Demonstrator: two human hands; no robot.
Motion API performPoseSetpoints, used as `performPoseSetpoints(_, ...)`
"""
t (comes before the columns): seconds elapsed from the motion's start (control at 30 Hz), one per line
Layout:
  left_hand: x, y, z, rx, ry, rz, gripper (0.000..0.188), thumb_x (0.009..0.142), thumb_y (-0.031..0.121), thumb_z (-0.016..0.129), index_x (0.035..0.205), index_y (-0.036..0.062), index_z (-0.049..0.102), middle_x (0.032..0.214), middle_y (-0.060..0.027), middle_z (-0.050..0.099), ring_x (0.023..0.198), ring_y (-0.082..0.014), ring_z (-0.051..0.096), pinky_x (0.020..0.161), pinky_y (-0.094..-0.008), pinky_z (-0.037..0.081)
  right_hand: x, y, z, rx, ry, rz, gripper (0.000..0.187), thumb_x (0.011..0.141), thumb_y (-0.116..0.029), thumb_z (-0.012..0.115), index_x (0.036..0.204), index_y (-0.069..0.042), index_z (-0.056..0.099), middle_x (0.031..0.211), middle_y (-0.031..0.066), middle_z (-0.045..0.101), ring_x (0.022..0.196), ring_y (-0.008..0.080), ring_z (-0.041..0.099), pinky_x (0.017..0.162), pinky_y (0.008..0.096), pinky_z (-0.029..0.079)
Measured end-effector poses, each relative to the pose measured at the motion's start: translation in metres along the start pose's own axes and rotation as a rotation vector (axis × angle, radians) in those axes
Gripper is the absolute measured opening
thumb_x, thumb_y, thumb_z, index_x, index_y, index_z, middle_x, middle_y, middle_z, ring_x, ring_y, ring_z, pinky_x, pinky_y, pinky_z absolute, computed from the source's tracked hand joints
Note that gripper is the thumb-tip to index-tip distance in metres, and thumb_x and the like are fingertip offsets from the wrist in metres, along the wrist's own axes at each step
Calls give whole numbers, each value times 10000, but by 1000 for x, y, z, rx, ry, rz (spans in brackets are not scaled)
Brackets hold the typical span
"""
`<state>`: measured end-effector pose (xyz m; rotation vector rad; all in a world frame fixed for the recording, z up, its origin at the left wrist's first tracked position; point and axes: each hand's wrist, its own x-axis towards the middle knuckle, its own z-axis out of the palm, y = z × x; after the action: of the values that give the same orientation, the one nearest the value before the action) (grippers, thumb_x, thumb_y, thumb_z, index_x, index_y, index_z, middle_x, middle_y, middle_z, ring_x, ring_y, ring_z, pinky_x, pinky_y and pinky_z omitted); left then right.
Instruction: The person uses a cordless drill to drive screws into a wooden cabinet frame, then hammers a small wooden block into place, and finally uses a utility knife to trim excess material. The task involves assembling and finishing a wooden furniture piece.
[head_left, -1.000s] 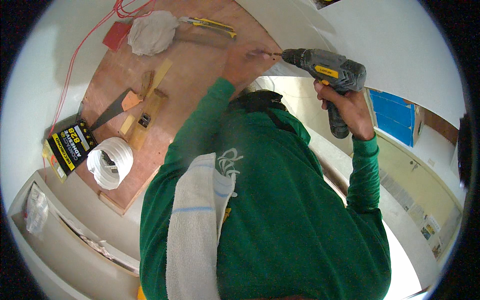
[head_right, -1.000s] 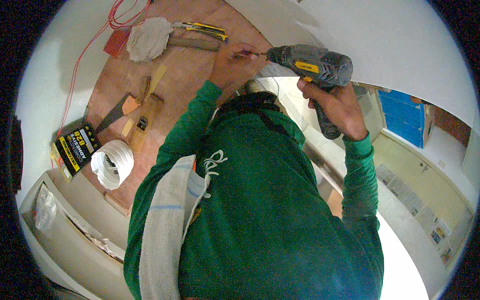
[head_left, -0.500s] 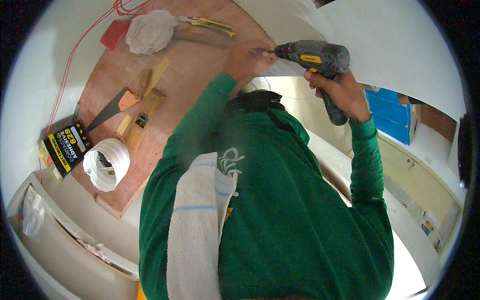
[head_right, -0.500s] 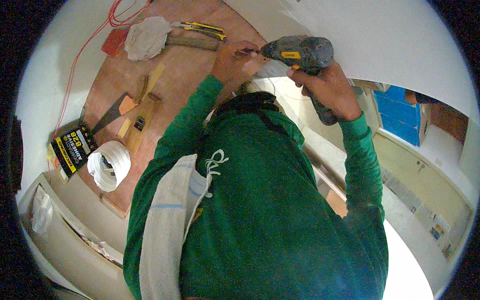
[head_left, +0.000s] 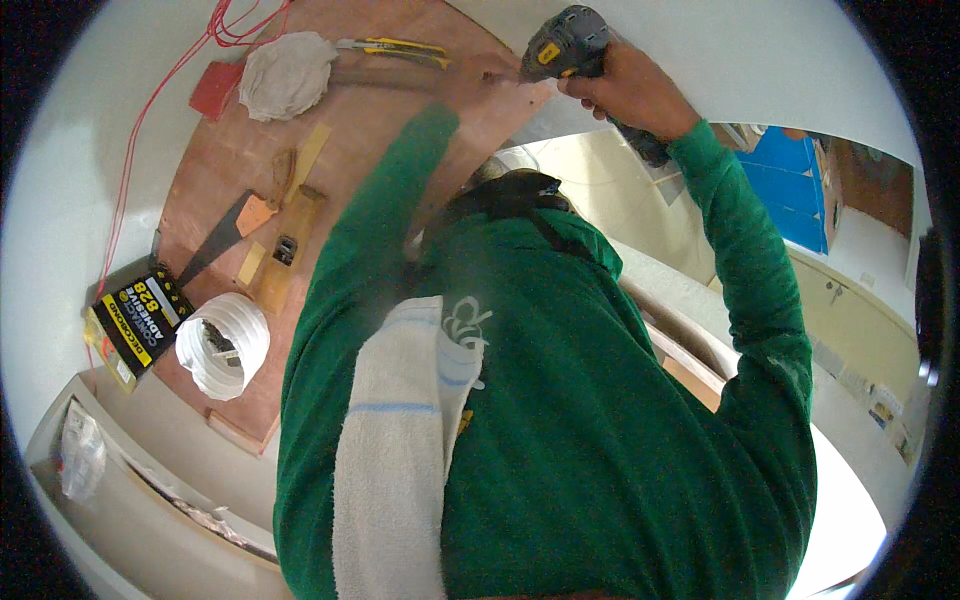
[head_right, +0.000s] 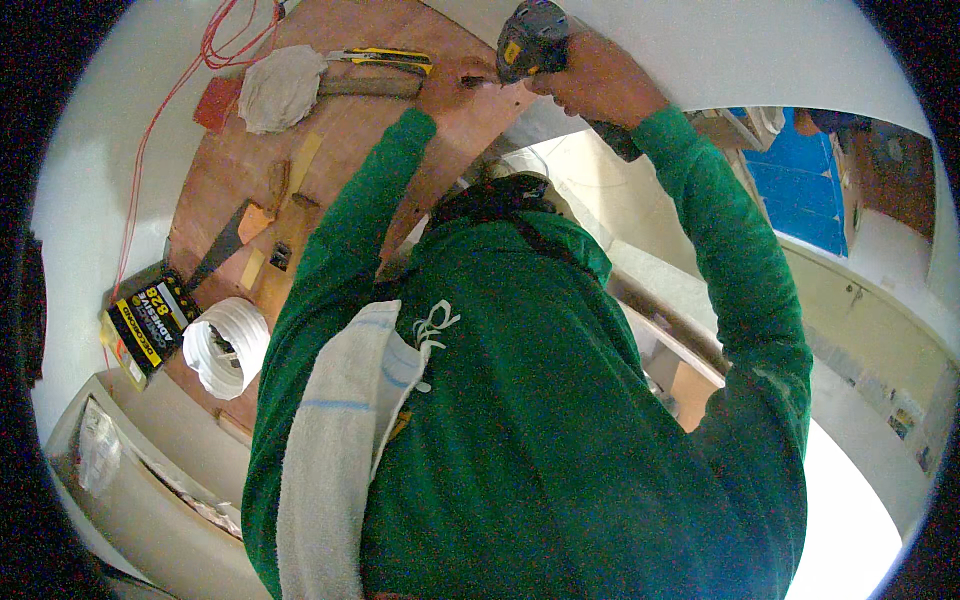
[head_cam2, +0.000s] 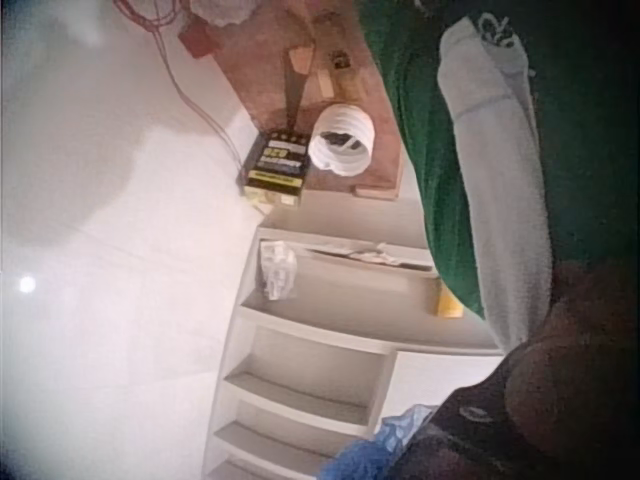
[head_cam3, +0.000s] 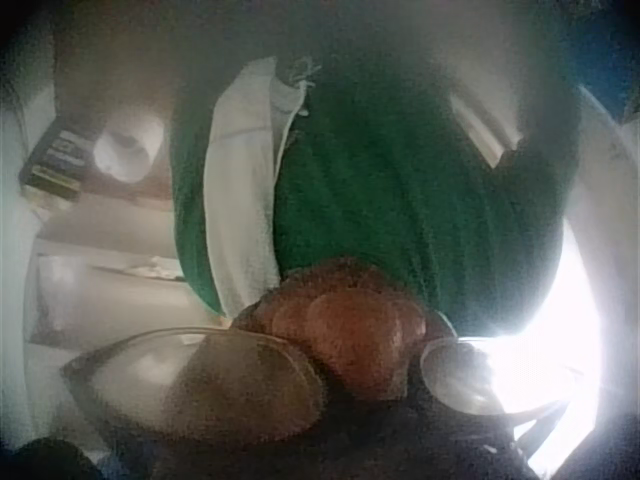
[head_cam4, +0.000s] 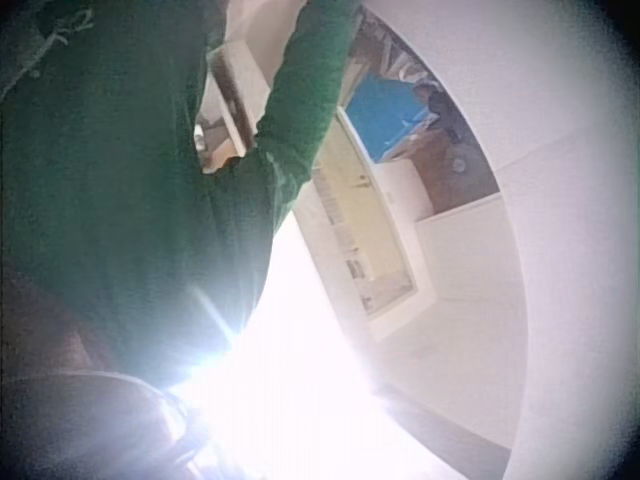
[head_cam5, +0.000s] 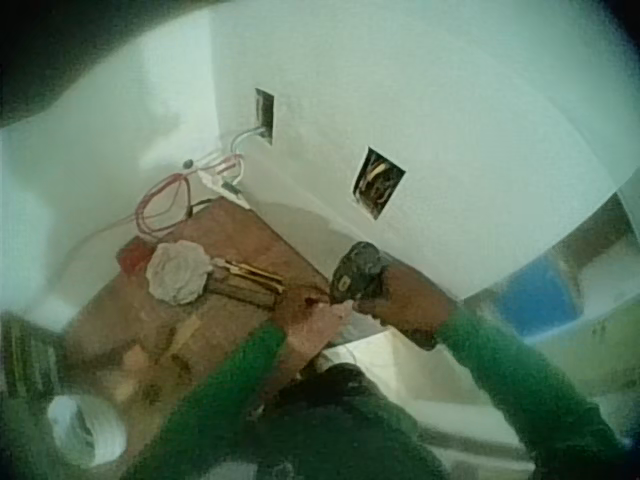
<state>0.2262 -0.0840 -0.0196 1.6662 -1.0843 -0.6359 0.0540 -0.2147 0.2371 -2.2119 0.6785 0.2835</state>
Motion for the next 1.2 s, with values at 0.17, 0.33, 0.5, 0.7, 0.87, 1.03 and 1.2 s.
performPoseSetpoints(0.17, 8, -9, -8, -50, -111, 41, 200, 879, 171, 810, 1042, 62, 853, 1059, -111, 820, 988, -244, 785, 901, -375, 611, 12, 9, 6, 8, 13, 36, 352, 941, -283, 812, 1153, -17, 723, 779, 69, 710, 653, 164, 697, 604, 347, 596)
performPoseSetpoints(0.33, 3, 14, -7, -34, -79, -35, 191, 895, 177, 807, 1040, 59, 850, 1083, -108, 816, 999, -246, 780, 919, -375, 609, 12, 7, 9, 16, 41, 43, 348, 923, -291, 813, 1133, -24, 734, 731, 67, 703, 602, 172, 694, 583, 359, 598)
performPoseSetpoints(0.5, -13, 41, -7, -17, -40, -171, 176, 926, 195, 801, 1050, 78, 850, 1111, -96, 815, 1027, -244, 778, 944, -373, 608, 9, 1, 4, -1, -29, 92, 381, 954, -283, 816, 1178, 9, 717, 865, 54, 717, 717, 143, 674, 639, 314, 580)
performPoseSetpoints(0.7, -1, 21, -8, 68, -66, -34, 187, 931, 208, 807, 1070, 90, 848, 1117, -94, 814, 1050, -246, 778, 954, -375, 609, 7, -2, 10, -20, 77, 94, 334, 935, -287, 811, 1149, -42, 736, 761, 72, 710, 618, 171, 690, 598, 359, 591)
performPoseSetpoints(0.87, -8, 22, 4, 53, 60, -41, 171, 916, 203, 816, 1052, 105, 853, 1118, -88, 819, 1035, -260, 789, 938, -383, 615, 4, -8, 5, -12, 23, 120, 369, 949, -310, 815, 1176, -30, 733, 812, 55, 717, 661, 154, 678, 631, 332, 586)
performPoseSetpoints(1.03, -13, 26, 4, 61, 68, -108, 157, 898, 175, 818, 1039, 118, 856, 1099, -93, 826, 1007, -263, 797, 926, -387, 622, 2, -15, 3, 25, 12, 64, 365, 963, -322, 806, 1153, -17, 738, 803, 46, 711, 654, 140, 666, 625, 308, 573)
performPoseSetpoints(1.2, 3, 5, 0, 72, -14, 68, 163, 891, 162, 817, 1040, 103, 852, 1074, -112, 828, 1001, -260, 799, 925, -380, 625, 3, -11, 4, -3, 15, 94, 363, 964, -320, 799, 1151, -16, 734, 799, 47, 707, 643, 131, 652, 611, 308, 563)
